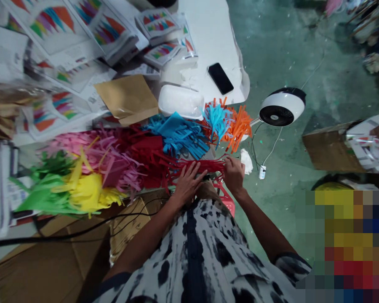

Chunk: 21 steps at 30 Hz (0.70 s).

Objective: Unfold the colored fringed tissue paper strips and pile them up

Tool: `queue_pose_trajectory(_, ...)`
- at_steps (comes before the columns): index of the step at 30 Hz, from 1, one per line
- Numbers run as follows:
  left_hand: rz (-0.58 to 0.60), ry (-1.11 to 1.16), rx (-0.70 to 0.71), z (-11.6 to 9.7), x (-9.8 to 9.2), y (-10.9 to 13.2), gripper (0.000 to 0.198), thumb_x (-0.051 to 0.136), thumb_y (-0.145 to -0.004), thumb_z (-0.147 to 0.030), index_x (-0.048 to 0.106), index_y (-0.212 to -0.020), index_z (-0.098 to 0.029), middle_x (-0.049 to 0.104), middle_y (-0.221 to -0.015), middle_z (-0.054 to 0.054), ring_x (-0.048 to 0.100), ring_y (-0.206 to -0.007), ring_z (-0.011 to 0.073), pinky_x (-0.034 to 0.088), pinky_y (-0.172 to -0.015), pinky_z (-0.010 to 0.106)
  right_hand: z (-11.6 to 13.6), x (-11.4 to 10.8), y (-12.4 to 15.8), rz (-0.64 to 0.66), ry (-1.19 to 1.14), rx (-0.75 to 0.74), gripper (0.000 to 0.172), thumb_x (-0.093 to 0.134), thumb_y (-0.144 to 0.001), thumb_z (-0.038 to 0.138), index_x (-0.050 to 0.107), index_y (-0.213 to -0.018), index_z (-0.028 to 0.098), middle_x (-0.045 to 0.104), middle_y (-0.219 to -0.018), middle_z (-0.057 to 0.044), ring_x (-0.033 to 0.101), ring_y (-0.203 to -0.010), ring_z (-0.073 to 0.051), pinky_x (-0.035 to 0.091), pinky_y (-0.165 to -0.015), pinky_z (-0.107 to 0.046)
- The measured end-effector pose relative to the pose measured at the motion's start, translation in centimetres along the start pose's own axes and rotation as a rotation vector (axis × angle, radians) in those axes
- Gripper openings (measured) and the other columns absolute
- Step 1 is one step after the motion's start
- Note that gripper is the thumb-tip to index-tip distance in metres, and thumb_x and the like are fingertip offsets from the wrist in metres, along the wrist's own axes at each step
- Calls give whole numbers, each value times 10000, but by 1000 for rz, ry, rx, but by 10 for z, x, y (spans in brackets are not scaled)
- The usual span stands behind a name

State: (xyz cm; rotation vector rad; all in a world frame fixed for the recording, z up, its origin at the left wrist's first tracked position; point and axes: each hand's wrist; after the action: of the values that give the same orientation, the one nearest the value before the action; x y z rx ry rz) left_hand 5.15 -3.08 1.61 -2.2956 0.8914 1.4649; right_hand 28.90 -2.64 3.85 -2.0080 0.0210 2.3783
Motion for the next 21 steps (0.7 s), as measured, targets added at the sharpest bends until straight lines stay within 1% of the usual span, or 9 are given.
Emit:
queue_pose_trajectory(1,-1,-5,0,0,0,0,598,551,-1023,-377,418,-1606,-367,213,-1749,97,153,-1633,318,215,-1277,636,2,3,9,-7,-22,-83,375,500,-998,179,686,-1323,174,688,-1359,-164,578,-1219,-299,358,-1028,-423)
queue_pose_trajectory(3,-1,-22,2,-1,0,-1,594,558,-1019,-388,434,-1599,-354,209,-1748,106,157,-1631,326,219,-1274,639,9,14,24,37,-74,-275,411,499,-1006,167,666,-1380,197,690,-1387,-133,571,-1272,-266,341,-1081,-411)
queue_pose_trajectory(5,2,-32,9,0,-1,-1,599,569,-1014,-390,443,-1597,-339,212,-1746,110,162,-1630,327,219,-1277,634,15,26,35,86,-94,-377,445,501,-1012,155,631,-1435,200,687,-1409,-116,570,-1302,-244,332,-1102,-399)
queue_pose_trajectory(8,4,-15,36,5,-3,-1,596,561,-1017,-348,439,-1599,-327,260,-1733,99,192,-1625,305,230,-1286,609,13,34,39,105,-71,-355,457,511,-1015,153,612,-1460,183,669,-1440,-126,569,-1323,-250,325,-1116,-413)
queue_pose_trajectory(11,2,12,62,17,-6,4,559,542,-1017,-272,483,-1571,-318,357,-1698,89,245,-1612,285,266,-1279,591,3,30,34,124,-58,-364,451,528,-1022,187,608,-1465,175,654,-1458,-140,571,-1332,-255,316,-1132,-424)
queue_pose_trajectory(14,-15,22,49,34,-15,13,525,565,-997,-230,558,-1510,-340,427,-1662,80,296,-1595,290,246,-1279,616,-1,27,29,143,-48,-368,429,528,-1018,180,642,-1432,195,678,-1427,-130,593,-1305,-246,324,-1120,-418)
queue_pose_trajectory(17,-77,-4,-23,50,-31,26,439,568,-1000,-259,643,-1425,-341,456,-1646,77,327,-1581,304,226,-1276,639,1,27,27,143,-46,-345,419,522,-1007,164,668,-1398,199,699,-1396,-125,604,-1287,-241,320,-1112,-416)
queue_pose_trajectory(19,-170,-41,-127,56,-40,34,350,577,-997,-285,721,-1315,-311,470,-1638,85,338,-1573,318,218,-1274,656,4,27,28,138,-55,-343,415,520,-1004,169,672,-1390,190,700,-1395,-127,601,-1286,-241,314,-1108,-411)
queue_pose_trajectory(21,-288,-84,-253,55,-45,38,274,593,-985,-291,772,-1192,-276,492,-1620,97,344,-1564,338,182,-1274,690,7,27,28,132,-69,-338,405,517,-1006,171,678,-1378,188,705,-1387,-126,603,-1278,-239,311,-1105,-406)
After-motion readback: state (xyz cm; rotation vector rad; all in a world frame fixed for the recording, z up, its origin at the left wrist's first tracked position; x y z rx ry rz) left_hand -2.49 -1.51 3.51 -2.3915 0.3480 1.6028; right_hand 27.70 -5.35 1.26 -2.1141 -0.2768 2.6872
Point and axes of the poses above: each hand's wrist, its own y-axis away from the middle knuckle, its own x-axis out of the palm, z = x × y
